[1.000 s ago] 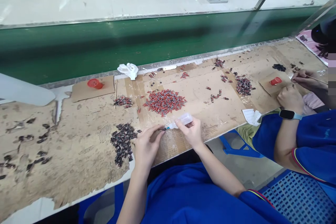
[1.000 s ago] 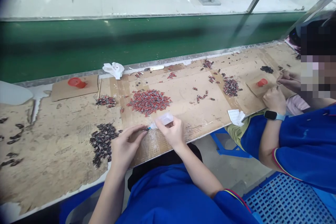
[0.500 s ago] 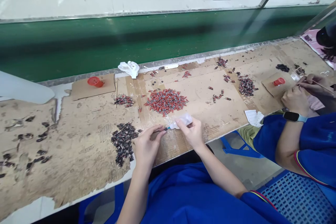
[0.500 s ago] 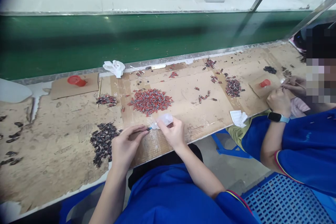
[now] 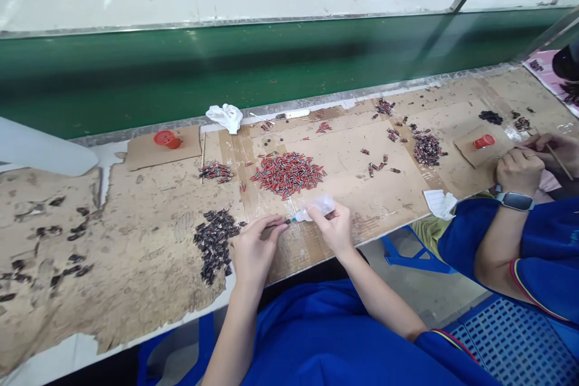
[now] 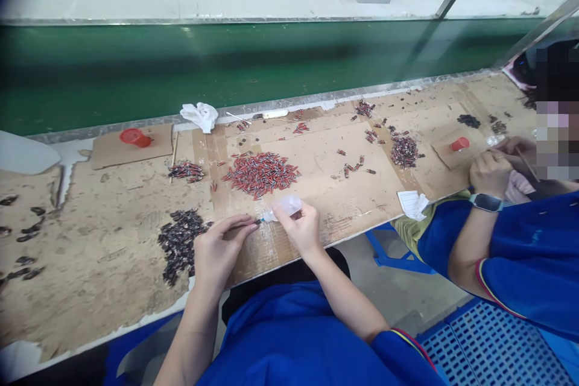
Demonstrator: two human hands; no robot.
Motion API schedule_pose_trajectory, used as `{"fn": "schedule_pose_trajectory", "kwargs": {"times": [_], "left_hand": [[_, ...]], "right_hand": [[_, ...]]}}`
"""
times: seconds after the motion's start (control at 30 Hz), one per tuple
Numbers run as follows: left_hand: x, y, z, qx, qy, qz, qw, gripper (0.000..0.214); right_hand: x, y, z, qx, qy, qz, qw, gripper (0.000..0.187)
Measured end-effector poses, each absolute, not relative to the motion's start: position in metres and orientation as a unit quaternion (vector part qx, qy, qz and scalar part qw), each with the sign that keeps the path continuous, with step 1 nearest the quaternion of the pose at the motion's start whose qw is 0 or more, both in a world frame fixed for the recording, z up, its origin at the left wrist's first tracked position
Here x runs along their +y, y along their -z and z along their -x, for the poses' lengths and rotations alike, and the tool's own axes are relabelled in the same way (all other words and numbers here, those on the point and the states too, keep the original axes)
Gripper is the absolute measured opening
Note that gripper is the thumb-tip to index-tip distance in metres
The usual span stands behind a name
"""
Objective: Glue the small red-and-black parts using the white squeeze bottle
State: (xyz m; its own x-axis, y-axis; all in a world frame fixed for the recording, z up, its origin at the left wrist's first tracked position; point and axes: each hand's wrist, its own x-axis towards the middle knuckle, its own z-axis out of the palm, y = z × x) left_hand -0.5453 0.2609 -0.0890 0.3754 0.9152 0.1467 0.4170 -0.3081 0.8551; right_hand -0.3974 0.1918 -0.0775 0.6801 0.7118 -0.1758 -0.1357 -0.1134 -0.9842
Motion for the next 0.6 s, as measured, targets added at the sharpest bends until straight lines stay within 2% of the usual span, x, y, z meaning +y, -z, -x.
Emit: {"fn": "schedule_pose_trajectory", "kwargs": {"times": [0.4,0.6], "left_hand": [[0.2592,0.0893,0.5440,0.442,-0.334,-0.761,0.339,0.008],[0.2618,0.0943,0.5457,0.422,-0.325,-0.782,0.323,0.009]], "right_hand": [[0.1931,0.0759,0.3980,-0.226,-0.327,0.655,0.643,0.022],[0.1911,0.0748,0.3941,-0.204,-0.303,0.666,0.650,0.027]]}}
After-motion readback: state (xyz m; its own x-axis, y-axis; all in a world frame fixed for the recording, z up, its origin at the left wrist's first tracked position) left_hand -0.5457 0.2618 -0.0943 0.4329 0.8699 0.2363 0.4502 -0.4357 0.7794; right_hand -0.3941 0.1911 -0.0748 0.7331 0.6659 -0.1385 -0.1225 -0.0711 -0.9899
